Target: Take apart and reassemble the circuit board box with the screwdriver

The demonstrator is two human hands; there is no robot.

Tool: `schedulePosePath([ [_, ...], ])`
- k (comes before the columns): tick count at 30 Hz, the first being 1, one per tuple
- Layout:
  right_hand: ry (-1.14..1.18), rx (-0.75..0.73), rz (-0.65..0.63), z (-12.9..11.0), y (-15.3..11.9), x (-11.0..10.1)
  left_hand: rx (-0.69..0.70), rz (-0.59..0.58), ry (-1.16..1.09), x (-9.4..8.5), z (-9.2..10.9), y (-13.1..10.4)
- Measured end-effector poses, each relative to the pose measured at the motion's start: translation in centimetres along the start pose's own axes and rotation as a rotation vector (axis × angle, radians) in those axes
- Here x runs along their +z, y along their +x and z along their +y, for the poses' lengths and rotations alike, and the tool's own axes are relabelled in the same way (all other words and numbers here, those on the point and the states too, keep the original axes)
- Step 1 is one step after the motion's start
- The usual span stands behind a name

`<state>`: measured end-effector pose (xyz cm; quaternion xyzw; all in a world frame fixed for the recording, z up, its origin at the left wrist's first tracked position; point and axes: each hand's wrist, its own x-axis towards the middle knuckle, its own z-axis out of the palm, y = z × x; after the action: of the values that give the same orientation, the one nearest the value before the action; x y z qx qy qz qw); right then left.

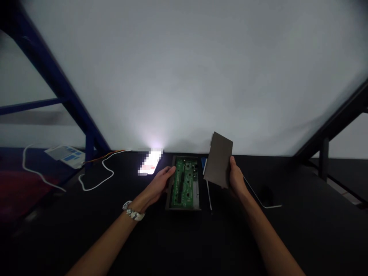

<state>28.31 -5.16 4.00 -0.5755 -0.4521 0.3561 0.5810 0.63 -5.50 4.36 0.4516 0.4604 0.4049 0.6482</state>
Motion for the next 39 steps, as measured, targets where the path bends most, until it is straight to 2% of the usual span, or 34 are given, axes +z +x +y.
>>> schedulePosePath([
  [4,0.048,0.015,0.07,0.5,0.4,-0.3,-0.084,-0.035,0.062,0.9,-1.7,0.0],
  [8,0.077,0.017,0.095,0.1,0.6,-0.5,-0.092,-0.083,0.1,1.3,-2.7,0.1],
  [11,0.09,0.001,0.081,-0.7,0.7,-0.1,0.018,-0.075,0.262,1.3,-2.6,-0.1],
  [15,0.067,-0.111,-0.04,-2.5,0.7,0.9,0.252,0.123,0.778,1.3,-1.9,-0.4],
  [18,-0.088,-0.187,-0.202,-4.0,0.9,2.0,0.32,0.195,1.041,1.6,-1.6,-0.5],
  [21,-0.366,-0.44,-0.345,-5.2,1.5,3.3,0.326,0.183,1.124,2.0,-1.5,-0.5],
  [24,-0.731,-0.564,-0.508,-6.0,2.3,4.8,0.329,0.184,1.198,2.2,-1.5,-0.7],
  [27,-1.051,-0.669,-0.544,-6.0,2.8,6.8,0.324,0.209,1.313,2.3,-1.6,-1.0],
  [30,-1.232,-0.726,-0.579,-5.5,3.3,9.0,0.322,0.179,1.405,2.5,-1.6,-1.2],
  [35,-1.351,-0.722,-0.652,-4.0,4.2,11.7,0.321,0.147,1.448,2.4,-1.5,-1.4],
  [39,-1.334,-0.718,-0.646,-2.6,4.9,12.6,0.335,0.156,1.443,2.3,-1.7,-1.3],
])
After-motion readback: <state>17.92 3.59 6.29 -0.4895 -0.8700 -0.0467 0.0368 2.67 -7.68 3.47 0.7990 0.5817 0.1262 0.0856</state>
